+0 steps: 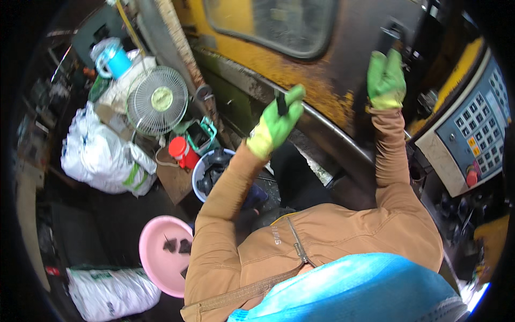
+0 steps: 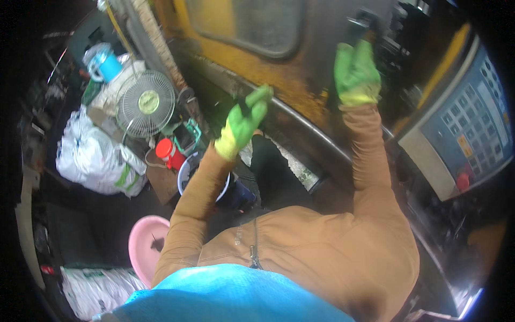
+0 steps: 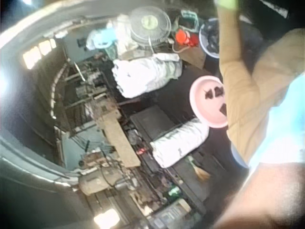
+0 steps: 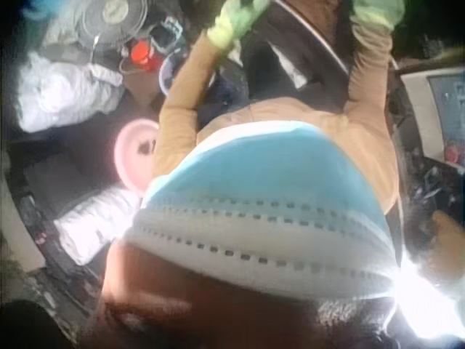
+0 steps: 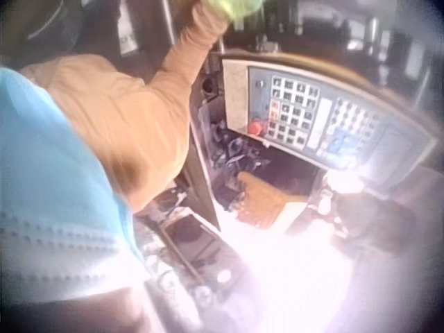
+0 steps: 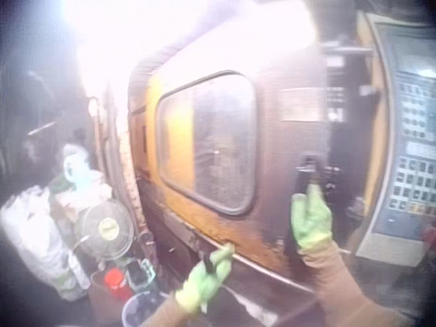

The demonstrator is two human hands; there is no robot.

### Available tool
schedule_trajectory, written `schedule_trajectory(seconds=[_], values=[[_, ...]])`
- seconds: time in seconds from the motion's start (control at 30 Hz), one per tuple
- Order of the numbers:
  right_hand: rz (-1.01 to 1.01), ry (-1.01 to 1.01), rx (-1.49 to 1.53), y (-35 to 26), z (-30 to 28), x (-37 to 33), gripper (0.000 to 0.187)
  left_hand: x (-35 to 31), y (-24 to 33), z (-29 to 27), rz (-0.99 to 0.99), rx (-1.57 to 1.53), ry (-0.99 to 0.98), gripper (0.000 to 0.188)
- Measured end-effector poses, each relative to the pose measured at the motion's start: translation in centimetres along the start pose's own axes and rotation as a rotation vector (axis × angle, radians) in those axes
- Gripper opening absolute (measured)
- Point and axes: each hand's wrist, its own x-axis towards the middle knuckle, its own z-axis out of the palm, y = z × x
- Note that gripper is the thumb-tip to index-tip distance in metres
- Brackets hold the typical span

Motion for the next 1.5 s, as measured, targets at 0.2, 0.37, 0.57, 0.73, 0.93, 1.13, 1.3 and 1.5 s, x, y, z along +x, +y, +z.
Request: schedule_trajectory(seconds=[0.2,0.37,0.57,0.73,0.93,1.13,1.3,1.5], values=[[0.202,0.057,0.465,4.9,11.2,7.6,0.024,14.8,-1.7,2.5,-0.135,-0.564,0.04,0.051],[0.875,-0.147,0.386,13.0,27.1,10.4,0.027,17.1,-4.6,0.0,-0.355,-0.351,0.204,0.041],[1.123,-0.316,0.167,26.7,37.5,7.0,0.035,19.7,-9.6,-3.0,-0.26,-0.253,0.549,0.049],[0.934,-0.317,0.165,39.2,43.7,6.0,0.055,21.5,-12.3,-4.4,-0.129,-0.236,0.713,0.05],[0.537,-0.185,0.197,44.7,49.0,9.4,0.067,22.1,-13.5,-5.1,-0.071,-0.209,0.753,0.054],[0.292,-0.372,-0.373,42.8,48.2,12.7,0.045,21.7,-13.7,-5.0,-0.047,-0.274,0.764,0.043],[0.185,-0.613,-0.652,40.3,45.6,14.4,0.034,21.8,-13.6,-4.6,-0.07,-0.179,0.803,0.052],[0.288,-0.594,-0.613,39.0,42.4,13.6,0.036,21.8,-13.0,-4.4,-0.056,-0.179,0.808,0.039]])
